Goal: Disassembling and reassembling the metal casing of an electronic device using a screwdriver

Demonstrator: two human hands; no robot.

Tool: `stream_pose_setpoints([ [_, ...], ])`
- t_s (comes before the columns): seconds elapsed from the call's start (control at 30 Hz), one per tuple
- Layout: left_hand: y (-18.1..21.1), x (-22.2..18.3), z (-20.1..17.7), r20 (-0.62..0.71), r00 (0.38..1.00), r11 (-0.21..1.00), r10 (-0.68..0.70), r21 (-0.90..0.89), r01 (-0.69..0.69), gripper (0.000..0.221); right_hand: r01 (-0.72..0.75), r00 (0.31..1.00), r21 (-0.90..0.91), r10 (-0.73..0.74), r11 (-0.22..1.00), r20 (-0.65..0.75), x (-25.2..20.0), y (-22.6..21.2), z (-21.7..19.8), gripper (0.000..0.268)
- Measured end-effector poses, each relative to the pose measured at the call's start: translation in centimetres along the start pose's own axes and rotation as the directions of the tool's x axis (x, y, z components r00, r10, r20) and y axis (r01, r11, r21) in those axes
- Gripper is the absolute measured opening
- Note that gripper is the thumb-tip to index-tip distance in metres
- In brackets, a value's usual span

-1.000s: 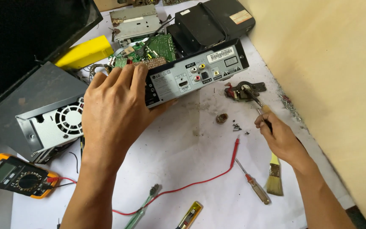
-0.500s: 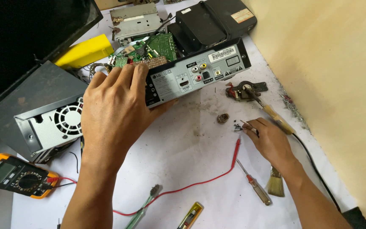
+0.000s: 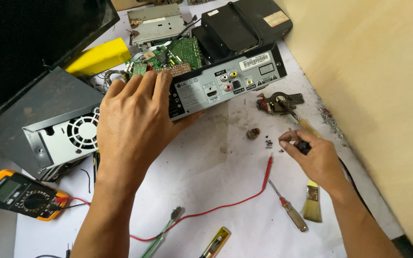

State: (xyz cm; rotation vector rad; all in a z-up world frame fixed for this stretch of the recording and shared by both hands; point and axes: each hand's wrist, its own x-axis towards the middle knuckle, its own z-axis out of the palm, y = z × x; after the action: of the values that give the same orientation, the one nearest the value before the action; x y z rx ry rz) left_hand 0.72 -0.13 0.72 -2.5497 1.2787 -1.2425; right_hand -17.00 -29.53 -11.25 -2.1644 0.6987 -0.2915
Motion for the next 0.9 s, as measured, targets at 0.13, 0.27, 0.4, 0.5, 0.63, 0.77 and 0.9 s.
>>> stream_pose_setpoints([
  [0.13,0.1,-0.1,0.3,-0.007,1.000,1.000,-0.006,0.003,0.006,0.070,0.223,0.972,0.061,-0.217,0.973,-0.089,-1.5,-5.0,-2.0,0.009],
  [0.27,0.1,-0.1,0.2,-0.033,0.999,1.000,-0.009,-0.008,0.009,0.071,0.789,0.577,-0.085,-0.781,0.609,-0.239,-0.7,-12.3,-1.5,0.007],
  [0.4,0.0,0.0,0.2,-0.062,0.998,1.000,-0.009,-0.013,0.008,0.063,0.913,0.203,-0.306,-0.950,0.271,-0.237,4.8,-17.3,2.8,0.012],
  [0.5,0.2,0.1,0.2,-0.026,0.998,0.997,-0.059,-0.051,0.057,0.068,0.922,0.197,-0.265,-0.933,0.281,-0.301,6.6,-19.3,5.0,0.009],
  [0.63,0.5,-1.2,-2.0,-0.060,0.989,0.990,-0.133,0.039,0.135,0.091,0.900,0.226,-0.294,-0.922,0.321,-0.313,5.6,-19.2,4.6,0.008],
  [0.77,-4.6,-5.9,-6.2,0.097,0.978,0.965,-0.187,-0.167,0.201,0.112,0.874,0.274,-0.319,-0.913,0.367,-0.301,5.5,-18.9,4.8,0.007],
  [0.9,-9.8,-12.2,-4.9,0.129,0.957,0.746,-0.259,-0.602,0.283,0.119,0.895,0.285,-0.258,-0.910,0.365,-0.300,4.9,-19.0,4.9,0.007],
])
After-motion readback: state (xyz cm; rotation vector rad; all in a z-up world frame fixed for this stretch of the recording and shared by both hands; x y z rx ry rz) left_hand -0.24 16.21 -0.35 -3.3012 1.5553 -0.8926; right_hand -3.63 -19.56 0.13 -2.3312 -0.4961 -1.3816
